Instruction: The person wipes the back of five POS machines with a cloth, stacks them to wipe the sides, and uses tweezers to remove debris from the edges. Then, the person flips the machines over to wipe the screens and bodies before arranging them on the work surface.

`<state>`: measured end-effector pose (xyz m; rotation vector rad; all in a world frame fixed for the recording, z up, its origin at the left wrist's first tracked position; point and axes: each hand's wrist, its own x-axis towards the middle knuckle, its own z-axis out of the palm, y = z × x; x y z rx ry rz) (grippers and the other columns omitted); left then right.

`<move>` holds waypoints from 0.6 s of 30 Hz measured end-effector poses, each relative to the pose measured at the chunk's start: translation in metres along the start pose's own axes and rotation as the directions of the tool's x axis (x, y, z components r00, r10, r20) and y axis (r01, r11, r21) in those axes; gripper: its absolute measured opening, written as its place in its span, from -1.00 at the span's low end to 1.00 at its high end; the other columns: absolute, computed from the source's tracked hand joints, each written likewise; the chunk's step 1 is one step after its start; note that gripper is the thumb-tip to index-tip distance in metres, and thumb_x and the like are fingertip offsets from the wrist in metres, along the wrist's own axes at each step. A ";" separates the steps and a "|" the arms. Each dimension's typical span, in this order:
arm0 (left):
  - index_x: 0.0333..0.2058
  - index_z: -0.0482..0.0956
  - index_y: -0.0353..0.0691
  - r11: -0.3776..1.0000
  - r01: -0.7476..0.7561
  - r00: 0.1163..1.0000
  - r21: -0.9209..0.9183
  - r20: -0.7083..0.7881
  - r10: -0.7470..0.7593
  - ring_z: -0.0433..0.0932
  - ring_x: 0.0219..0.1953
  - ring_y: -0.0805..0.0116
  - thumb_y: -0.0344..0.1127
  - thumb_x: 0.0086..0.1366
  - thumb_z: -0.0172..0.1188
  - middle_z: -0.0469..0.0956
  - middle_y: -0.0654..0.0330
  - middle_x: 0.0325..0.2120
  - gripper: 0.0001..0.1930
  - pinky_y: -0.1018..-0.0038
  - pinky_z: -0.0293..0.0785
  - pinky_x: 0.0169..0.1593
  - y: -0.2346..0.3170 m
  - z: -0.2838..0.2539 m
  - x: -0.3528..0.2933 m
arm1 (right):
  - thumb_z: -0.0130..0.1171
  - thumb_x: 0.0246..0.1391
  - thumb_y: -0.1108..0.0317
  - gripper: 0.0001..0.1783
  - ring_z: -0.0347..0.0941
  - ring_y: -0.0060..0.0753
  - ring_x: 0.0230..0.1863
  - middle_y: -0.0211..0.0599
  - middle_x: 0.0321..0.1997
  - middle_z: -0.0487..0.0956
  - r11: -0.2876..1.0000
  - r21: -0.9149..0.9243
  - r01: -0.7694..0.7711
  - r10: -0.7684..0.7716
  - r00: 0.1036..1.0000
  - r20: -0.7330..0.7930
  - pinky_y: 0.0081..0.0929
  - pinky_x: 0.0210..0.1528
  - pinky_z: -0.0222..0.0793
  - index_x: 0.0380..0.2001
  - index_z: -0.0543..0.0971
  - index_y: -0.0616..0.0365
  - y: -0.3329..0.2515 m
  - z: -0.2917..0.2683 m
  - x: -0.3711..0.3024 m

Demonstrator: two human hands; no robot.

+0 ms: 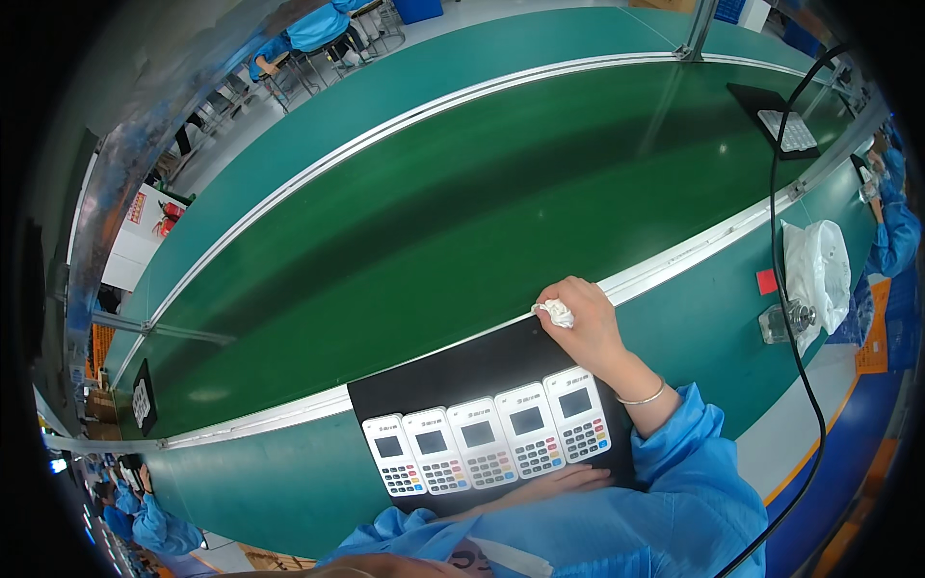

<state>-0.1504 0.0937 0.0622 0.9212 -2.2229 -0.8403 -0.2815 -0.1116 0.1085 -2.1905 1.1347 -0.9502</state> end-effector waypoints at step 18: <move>0.06 0.47 -0.33 0.981 -0.126 0.983 -0.147 0.115 0.143 0.24 0.29 0.13 -0.25 0.24 -0.04 0.32 0.02 0.23 -0.55 0.30 0.23 0.26 0.023 0.015 0.025 | 0.25 -0.03 0.42 -0.82 0.47 -0.17 -0.19 -0.36 -0.29 0.54 0.999 0.025 0.033 -0.033 0.999 -0.004 -0.29 -0.14 0.34 -0.30 0.54 0.00 0.018 0.003 -0.003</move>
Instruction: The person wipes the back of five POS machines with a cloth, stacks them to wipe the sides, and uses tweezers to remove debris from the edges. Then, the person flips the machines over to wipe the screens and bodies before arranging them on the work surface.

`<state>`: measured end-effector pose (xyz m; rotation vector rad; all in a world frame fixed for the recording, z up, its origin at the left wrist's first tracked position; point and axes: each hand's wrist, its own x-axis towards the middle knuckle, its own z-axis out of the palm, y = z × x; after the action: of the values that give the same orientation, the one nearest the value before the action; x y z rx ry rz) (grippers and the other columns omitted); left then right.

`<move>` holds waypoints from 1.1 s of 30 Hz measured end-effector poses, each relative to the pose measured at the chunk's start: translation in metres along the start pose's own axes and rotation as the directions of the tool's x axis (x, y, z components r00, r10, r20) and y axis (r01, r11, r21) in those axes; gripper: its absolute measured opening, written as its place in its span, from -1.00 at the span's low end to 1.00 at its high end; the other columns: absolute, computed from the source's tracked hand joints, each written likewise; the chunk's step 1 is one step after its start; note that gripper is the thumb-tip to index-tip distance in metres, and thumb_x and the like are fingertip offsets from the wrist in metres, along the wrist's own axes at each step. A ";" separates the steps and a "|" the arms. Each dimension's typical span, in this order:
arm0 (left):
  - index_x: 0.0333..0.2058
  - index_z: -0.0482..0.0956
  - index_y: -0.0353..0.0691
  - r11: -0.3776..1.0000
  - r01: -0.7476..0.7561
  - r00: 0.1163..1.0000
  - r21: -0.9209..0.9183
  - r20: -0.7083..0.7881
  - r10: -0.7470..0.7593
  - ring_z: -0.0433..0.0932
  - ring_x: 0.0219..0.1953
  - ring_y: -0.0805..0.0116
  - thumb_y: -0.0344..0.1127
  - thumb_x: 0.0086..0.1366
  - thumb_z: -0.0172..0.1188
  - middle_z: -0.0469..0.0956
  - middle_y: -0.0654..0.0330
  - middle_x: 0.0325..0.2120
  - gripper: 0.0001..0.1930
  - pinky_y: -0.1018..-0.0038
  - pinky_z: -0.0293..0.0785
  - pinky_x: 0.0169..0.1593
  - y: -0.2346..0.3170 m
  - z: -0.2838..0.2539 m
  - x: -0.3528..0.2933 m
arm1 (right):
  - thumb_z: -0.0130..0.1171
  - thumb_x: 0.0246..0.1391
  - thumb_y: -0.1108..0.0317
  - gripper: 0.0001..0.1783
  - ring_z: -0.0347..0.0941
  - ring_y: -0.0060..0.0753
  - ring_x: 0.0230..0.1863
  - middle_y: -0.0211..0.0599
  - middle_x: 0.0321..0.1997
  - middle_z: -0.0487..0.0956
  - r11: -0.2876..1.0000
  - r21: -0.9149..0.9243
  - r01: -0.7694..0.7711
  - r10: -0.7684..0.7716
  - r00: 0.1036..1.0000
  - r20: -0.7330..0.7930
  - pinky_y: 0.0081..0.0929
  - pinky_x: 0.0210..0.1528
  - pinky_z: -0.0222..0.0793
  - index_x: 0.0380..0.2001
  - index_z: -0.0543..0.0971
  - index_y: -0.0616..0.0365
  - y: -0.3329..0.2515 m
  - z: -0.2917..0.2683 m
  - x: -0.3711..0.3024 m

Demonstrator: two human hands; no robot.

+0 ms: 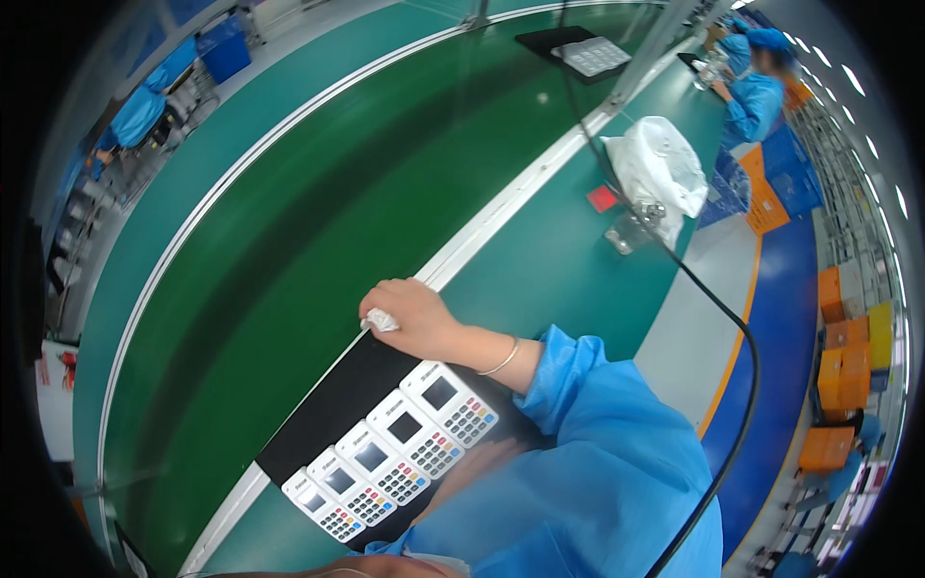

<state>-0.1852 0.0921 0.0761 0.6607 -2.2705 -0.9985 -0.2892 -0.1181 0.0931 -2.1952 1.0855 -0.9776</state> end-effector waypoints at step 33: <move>0.25 0.26 -0.30 0.994 -0.007 0.999 -0.111 0.044 0.012 0.07 0.40 0.24 -0.28 0.30 -0.12 0.13 0.10 0.36 -0.46 0.37 0.08 0.37 0.002 -0.007 0.001 | 0.20 0.13 0.31 -0.75 0.50 -0.24 -0.16 -0.37 -0.16 0.56 1.000 -0.012 -0.013 0.013 0.999 -0.043 -0.30 -0.11 0.36 -0.12 0.49 0.02 0.000 0.008 0.000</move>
<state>-0.1818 0.0892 0.0818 0.5859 -2.2361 -1.1359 -0.2826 -0.1173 0.0879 -2.1834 1.1270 -1.0195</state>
